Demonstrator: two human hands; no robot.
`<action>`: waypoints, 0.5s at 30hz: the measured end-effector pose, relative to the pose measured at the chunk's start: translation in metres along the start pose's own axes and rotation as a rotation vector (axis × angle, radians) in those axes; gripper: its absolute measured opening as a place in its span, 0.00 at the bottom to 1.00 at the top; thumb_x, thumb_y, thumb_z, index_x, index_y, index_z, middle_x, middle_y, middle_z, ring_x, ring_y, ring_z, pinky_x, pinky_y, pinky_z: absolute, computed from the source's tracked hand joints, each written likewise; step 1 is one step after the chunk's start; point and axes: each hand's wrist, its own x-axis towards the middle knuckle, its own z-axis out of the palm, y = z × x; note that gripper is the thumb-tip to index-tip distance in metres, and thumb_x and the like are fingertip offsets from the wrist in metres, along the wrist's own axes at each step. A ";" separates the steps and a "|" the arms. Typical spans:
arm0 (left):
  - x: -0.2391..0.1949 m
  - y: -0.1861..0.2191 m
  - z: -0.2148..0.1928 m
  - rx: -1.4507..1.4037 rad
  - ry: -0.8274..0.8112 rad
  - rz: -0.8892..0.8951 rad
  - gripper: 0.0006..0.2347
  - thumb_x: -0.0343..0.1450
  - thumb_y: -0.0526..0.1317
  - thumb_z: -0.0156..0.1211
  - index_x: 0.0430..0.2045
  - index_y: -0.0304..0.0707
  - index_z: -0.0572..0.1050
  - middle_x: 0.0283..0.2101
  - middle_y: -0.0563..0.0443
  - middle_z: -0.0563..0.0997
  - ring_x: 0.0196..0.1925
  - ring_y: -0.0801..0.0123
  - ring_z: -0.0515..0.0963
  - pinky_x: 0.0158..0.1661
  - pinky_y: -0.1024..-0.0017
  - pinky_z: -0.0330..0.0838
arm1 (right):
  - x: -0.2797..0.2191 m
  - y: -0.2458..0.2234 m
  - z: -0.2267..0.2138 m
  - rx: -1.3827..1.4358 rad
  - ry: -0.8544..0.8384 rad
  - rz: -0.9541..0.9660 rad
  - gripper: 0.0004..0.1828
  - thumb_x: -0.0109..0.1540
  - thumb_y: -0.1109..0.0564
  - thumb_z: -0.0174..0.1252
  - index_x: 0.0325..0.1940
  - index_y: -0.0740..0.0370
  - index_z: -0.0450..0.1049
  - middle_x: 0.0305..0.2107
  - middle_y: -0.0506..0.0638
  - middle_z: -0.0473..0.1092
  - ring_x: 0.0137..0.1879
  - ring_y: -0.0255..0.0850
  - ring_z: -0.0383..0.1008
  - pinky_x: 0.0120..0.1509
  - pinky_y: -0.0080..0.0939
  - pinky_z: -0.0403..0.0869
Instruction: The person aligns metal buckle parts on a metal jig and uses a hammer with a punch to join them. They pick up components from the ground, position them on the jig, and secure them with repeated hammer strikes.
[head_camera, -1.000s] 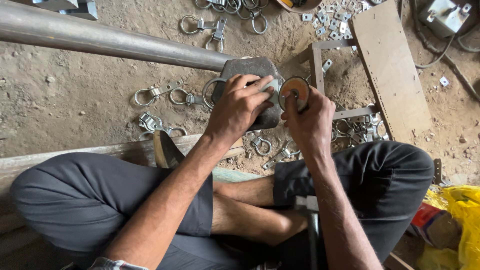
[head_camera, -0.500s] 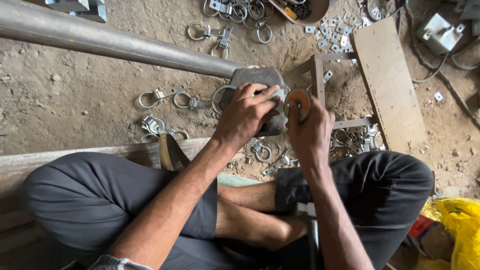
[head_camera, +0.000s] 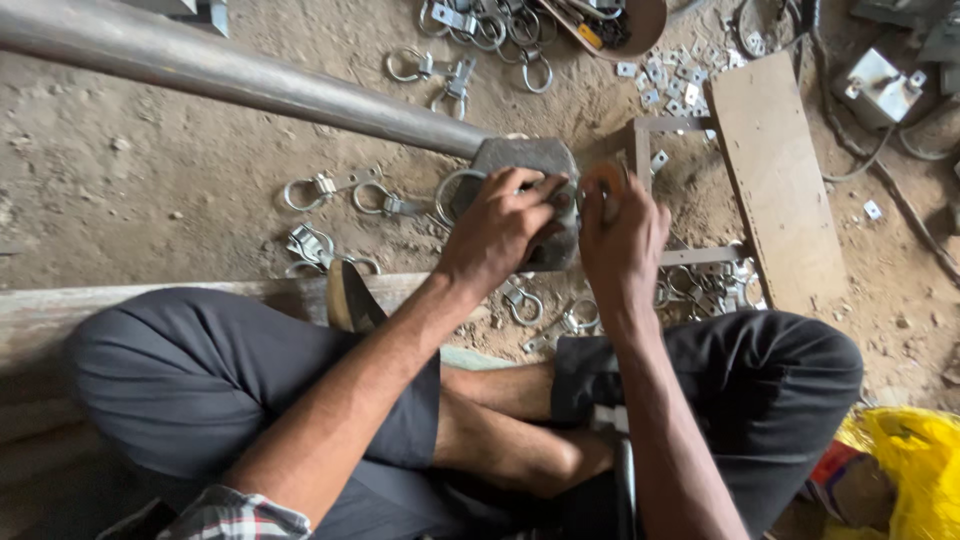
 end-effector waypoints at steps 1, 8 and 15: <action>-0.001 -0.001 0.003 0.026 -0.006 0.005 0.10 0.70 0.35 0.65 0.45 0.36 0.83 0.55 0.49 0.82 0.58 0.57 0.77 0.61 0.59 0.71 | -0.001 0.000 0.000 0.005 0.019 -0.017 0.10 0.72 0.53 0.55 0.47 0.60 0.79 0.28 0.53 0.74 0.29 0.44 0.65 0.51 0.50 0.63; 0.002 -0.005 0.000 0.017 0.011 0.025 0.09 0.70 0.35 0.66 0.43 0.36 0.82 0.57 0.47 0.81 0.59 0.54 0.76 0.61 0.59 0.71 | -0.008 -0.010 -0.007 0.028 0.002 -0.026 0.10 0.71 0.54 0.54 0.45 0.62 0.78 0.27 0.55 0.73 0.28 0.43 0.66 0.49 0.50 0.63; 0.002 -0.003 0.003 0.076 -0.001 0.043 0.07 0.69 0.33 0.65 0.39 0.38 0.82 0.59 0.48 0.81 0.61 0.55 0.76 0.63 0.59 0.70 | -0.017 -0.008 -0.008 0.096 -0.015 0.076 0.10 0.70 0.52 0.54 0.44 0.59 0.77 0.23 0.50 0.71 0.23 0.43 0.68 0.42 0.49 0.66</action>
